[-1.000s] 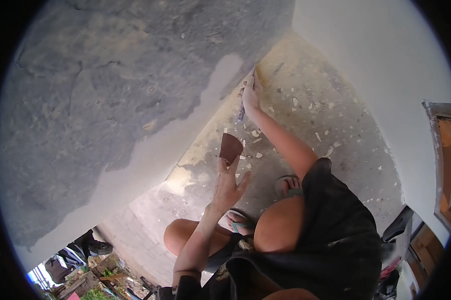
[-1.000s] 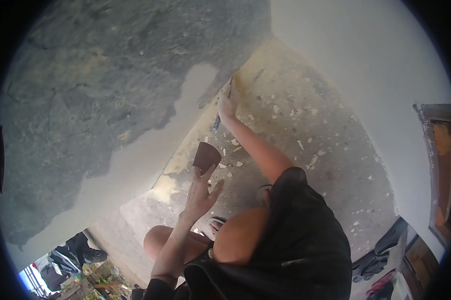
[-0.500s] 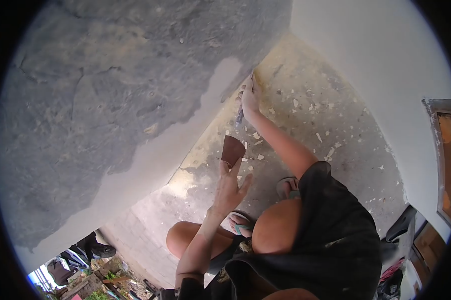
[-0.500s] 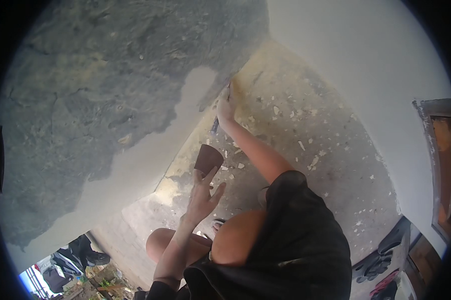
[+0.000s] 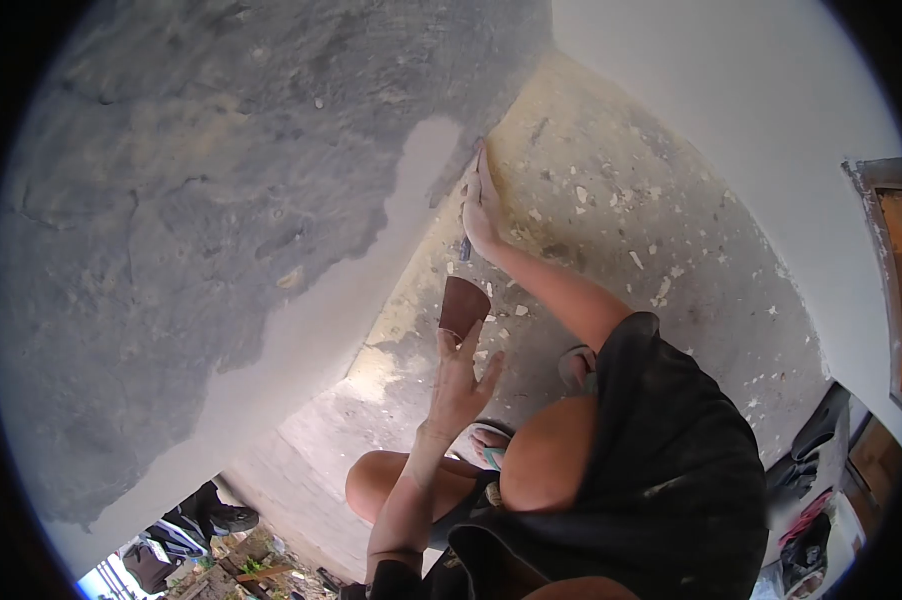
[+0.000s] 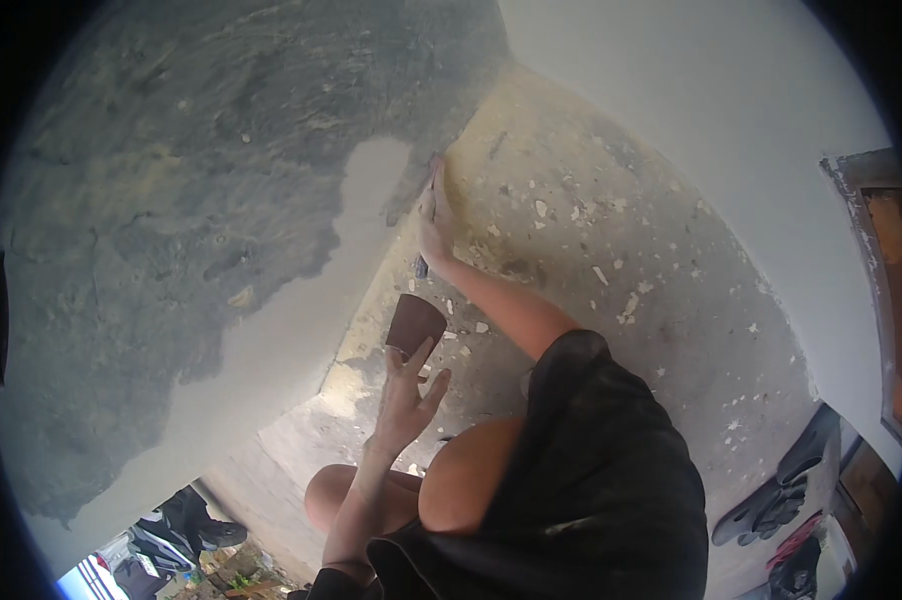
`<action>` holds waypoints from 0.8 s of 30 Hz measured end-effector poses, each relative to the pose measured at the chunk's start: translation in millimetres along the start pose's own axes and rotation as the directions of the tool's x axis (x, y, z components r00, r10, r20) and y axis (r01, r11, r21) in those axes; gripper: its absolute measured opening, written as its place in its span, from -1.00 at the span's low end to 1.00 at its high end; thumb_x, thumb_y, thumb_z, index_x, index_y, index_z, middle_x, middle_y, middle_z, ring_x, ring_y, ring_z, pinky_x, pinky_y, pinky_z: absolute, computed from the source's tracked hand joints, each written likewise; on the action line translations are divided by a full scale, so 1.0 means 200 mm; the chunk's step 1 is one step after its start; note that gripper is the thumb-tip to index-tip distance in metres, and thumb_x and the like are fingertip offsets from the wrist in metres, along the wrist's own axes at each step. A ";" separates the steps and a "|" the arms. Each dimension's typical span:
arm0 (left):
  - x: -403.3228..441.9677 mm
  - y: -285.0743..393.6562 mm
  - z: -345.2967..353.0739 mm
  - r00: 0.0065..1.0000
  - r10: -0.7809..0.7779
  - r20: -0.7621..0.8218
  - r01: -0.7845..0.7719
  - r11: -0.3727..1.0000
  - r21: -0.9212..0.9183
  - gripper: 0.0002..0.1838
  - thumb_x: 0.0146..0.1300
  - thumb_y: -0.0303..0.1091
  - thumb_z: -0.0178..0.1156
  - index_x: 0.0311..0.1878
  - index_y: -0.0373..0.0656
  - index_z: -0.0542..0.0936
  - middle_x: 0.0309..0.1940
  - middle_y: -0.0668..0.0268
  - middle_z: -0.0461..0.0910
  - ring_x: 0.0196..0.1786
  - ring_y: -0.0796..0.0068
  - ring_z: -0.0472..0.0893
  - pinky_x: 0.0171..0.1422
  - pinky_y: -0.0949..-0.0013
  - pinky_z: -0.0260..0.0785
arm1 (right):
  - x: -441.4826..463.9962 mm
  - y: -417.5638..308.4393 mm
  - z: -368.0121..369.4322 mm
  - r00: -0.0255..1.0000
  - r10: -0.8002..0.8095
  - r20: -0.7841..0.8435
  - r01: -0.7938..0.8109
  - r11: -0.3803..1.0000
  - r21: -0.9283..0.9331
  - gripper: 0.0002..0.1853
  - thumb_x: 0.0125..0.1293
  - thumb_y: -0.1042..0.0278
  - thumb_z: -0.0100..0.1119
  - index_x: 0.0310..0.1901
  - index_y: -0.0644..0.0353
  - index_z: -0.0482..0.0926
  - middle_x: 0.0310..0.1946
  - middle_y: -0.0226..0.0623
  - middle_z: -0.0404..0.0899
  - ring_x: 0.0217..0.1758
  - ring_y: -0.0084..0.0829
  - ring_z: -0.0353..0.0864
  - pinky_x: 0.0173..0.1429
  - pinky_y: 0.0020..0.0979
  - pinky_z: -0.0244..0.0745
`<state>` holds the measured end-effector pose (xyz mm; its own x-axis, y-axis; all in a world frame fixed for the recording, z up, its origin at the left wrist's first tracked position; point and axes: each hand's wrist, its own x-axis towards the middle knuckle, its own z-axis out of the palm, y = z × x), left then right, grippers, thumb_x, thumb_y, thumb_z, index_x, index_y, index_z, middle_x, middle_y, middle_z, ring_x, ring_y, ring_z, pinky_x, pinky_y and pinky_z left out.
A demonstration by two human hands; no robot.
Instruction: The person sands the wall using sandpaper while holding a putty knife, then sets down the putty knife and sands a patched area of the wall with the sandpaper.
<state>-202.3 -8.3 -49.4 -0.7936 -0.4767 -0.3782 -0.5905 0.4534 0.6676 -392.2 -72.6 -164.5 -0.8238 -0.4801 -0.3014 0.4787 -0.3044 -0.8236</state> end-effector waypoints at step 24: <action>0.02 -0.04 0.01 0.997 0.072 0.020 -0.073 0.995 0.068 -0.44 0.26 -0.28 0.25 0.27 -0.35 0.41 -0.05 -0.12 0.33 -0.03 0.04 0.45 -0.07 0.24 0.56 | 0.16 0.27 -0.10 0.930 -0.367 0.010 0.349 0.874 -0.339 -0.50 0.58 0.30 -0.29 0.46 0.29 0.11 0.31 -0.24 0.36 0.15 -0.53 0.39 0.30 -0.54 0.23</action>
<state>-201.0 -11.8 -57.2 -0.8367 -0.4278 -0.3419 -0.5395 0.5369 0.6485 -398.6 -87.8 -227.3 -0.9390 -0.3428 0.0271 0.0279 -0.1544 -0.9876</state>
